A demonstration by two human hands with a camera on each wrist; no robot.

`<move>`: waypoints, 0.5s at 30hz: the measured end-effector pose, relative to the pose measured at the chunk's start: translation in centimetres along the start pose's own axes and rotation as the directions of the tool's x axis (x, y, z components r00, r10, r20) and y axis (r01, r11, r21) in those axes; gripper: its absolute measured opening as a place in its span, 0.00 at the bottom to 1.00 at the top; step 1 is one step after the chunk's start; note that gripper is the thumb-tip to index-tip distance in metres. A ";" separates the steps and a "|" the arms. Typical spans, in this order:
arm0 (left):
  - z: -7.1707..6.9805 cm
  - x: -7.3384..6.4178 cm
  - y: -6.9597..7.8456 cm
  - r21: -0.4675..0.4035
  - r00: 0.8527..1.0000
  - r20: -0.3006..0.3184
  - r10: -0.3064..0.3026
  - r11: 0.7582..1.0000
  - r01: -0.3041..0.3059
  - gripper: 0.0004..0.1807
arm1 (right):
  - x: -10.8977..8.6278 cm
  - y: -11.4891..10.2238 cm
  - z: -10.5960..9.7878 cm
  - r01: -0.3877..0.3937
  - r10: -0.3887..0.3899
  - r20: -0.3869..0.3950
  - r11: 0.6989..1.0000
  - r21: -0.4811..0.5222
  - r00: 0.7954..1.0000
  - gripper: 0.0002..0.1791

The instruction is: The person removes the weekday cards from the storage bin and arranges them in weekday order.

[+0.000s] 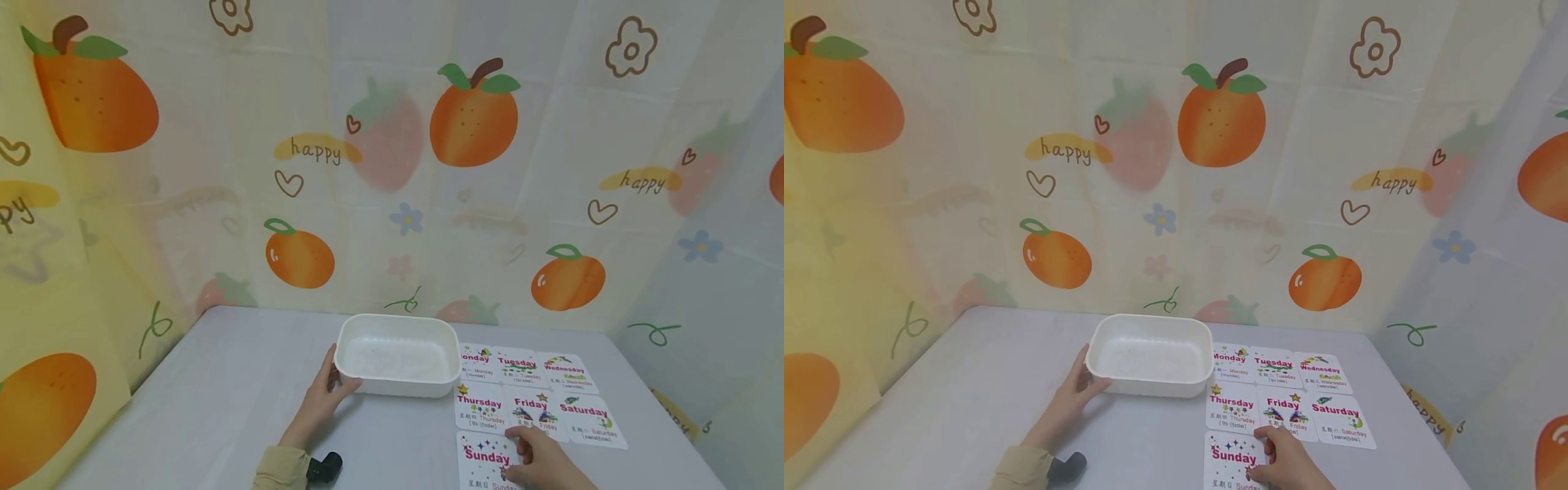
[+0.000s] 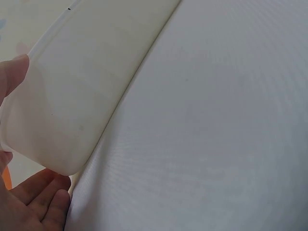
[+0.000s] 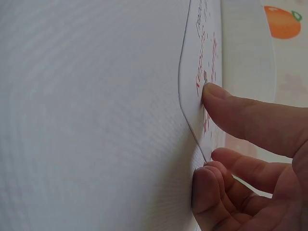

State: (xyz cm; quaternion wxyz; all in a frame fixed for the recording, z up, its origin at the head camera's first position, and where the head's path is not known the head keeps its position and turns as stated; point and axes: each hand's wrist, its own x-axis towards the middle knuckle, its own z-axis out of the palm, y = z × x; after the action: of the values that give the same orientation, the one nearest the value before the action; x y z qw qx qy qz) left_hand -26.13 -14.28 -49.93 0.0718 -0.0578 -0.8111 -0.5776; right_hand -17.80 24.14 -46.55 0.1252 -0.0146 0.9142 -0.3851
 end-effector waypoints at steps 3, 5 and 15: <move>0.0 0.0 0.0 0.001 1.000 0.001 0.000 1.000 0.000 0.52 | 0.0 0.1 0.0 0.004 -0.004 0.002 1.000 0.004 1.000 0.36; 0.0 0.0 0.0 0.000 1.000 0.001 0.002 1.000 -0.002 0.52 | 0.1 0.1 0.0 0.002 -0.002 0.002 1.000 0.006 1.000 0.36; 0.0 -0.1 0.0 0.007 1.000 0.002 0.000 1.000 0.000 0.51 | -0.2 -0.1 -0.1 -0.004 0.003 0.009 1.000 0.026 1.000 0.36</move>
State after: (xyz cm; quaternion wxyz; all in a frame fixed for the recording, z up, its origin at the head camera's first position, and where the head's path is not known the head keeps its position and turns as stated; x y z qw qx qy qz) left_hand -26.00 -14.30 -49.96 0.0715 -0.0582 -0.8130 -0.5749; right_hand -17.65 24.14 -46.39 0.1303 -0.0132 0.9085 -0.3968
